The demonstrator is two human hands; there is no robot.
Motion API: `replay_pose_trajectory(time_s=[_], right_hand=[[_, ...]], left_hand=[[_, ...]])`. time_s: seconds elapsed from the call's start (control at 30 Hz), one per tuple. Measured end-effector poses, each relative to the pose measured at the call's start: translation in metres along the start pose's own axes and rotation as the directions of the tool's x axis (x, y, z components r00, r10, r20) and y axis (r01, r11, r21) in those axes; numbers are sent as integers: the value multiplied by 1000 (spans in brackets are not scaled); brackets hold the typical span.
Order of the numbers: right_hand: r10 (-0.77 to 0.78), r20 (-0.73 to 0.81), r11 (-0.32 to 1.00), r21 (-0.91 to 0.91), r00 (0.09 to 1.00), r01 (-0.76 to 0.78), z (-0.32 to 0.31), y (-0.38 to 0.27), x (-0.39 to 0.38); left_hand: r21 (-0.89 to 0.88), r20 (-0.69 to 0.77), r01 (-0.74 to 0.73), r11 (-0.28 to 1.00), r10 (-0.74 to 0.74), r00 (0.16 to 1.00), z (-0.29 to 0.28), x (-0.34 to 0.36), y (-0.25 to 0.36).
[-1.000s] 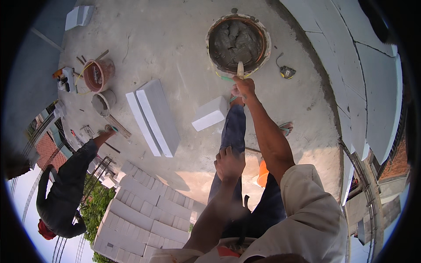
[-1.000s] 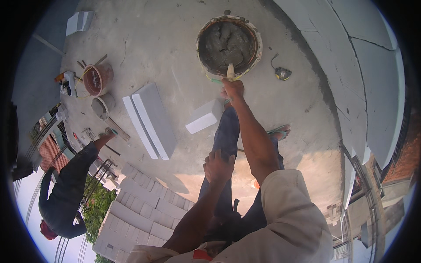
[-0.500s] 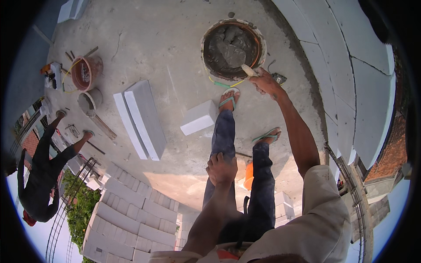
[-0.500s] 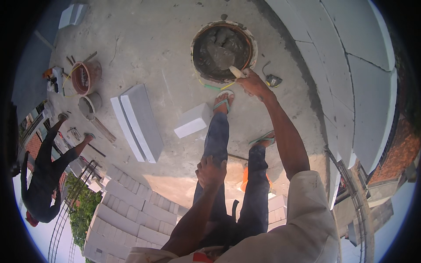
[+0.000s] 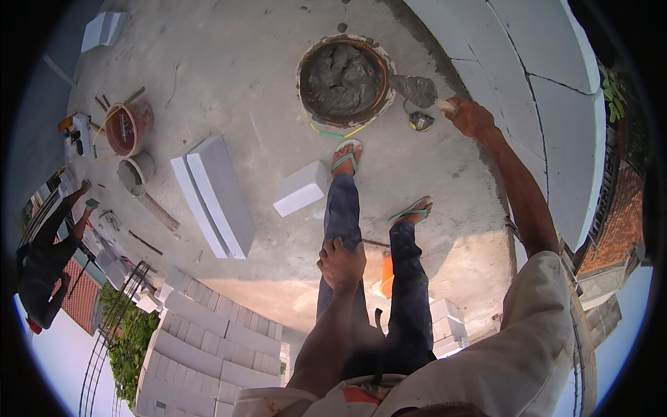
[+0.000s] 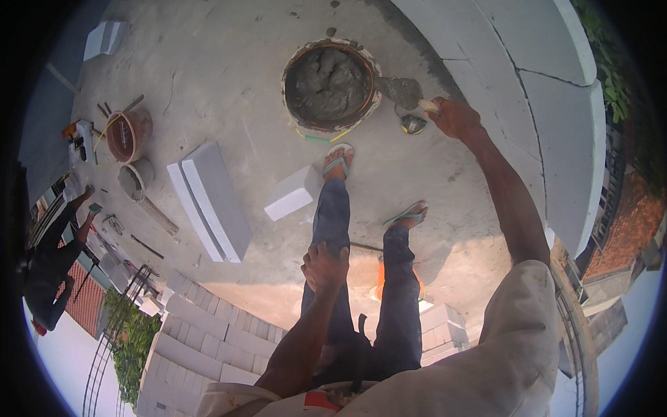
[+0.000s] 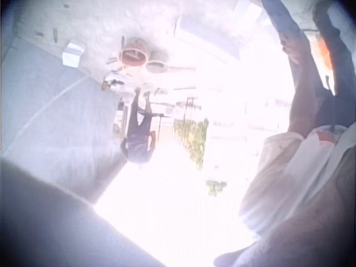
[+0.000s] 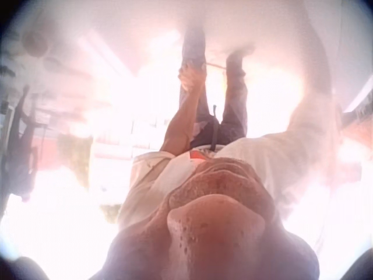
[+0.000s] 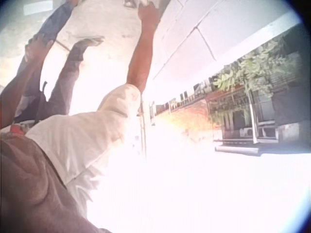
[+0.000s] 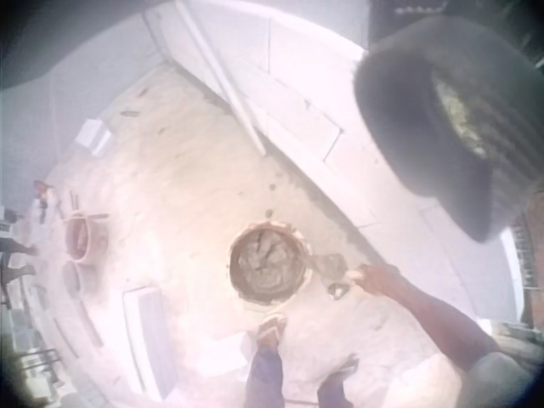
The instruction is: The person scoops cement from a bucket using a trowel and applies it to a low wall on a rooftop. They then pick up white rectangular tiles, place them onto the cement, and tap them into position with a hammer. The person also uses a tape measure to check the dimensions of the installed tiles.
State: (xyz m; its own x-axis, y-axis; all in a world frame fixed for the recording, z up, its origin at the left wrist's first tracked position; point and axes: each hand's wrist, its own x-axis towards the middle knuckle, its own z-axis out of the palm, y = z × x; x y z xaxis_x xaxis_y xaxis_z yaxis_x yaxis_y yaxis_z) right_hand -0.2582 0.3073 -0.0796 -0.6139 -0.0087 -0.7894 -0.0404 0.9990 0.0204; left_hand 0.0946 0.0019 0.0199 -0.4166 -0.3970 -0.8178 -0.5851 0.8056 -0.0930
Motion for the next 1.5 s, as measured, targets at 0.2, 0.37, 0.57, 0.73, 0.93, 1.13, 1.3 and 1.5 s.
replay_pose_trajectory(time_s=[0.2, 0.37, 0.57, 0.73, 0.93, 1.13, 1.3, 1.5], right_hand=[[-145, -192, 989, -48, 971, 138, 1, -16, -38], [-158, -453, 987, -90, 878, 131, 77, -40, 55], [-177, -408, 860, -507, 896, -61, 120, 18, 70], [-44, -335, 981, -191, 941, -22, 159, 69, -7], [183, -91, 767, 637, 979, -84, 280, 75, -192], [408, 354, 207, 862, 842, -463, 387, 47, -403], [645, 184, 236, 875, 742, -422, 481, 5, -532], [692, 449, -376, 893, 565, -248, 510, -30, -604]], left_hand=[[5, 32, 15, 1000, -15, 999, -3, 1, 0], [31, 37, -8, 999, 7, 999, -4, 2, -2], [-4, 43, -27, 1000, 28, 999, -3, 6, 0], [-262, -51, -148, 954, 140, 989, 7, 49, 14], [-936, 342, 352, 14, 278, 898, 6, 231, 58], [-922, 387, 385, -32, -68, 920, -43, 311, 123], [-895, -16, 111, -432, 279, 960, -91, 309, 154], [-987, -67, -113, 119, 336, 939, -104, 213, 226]])
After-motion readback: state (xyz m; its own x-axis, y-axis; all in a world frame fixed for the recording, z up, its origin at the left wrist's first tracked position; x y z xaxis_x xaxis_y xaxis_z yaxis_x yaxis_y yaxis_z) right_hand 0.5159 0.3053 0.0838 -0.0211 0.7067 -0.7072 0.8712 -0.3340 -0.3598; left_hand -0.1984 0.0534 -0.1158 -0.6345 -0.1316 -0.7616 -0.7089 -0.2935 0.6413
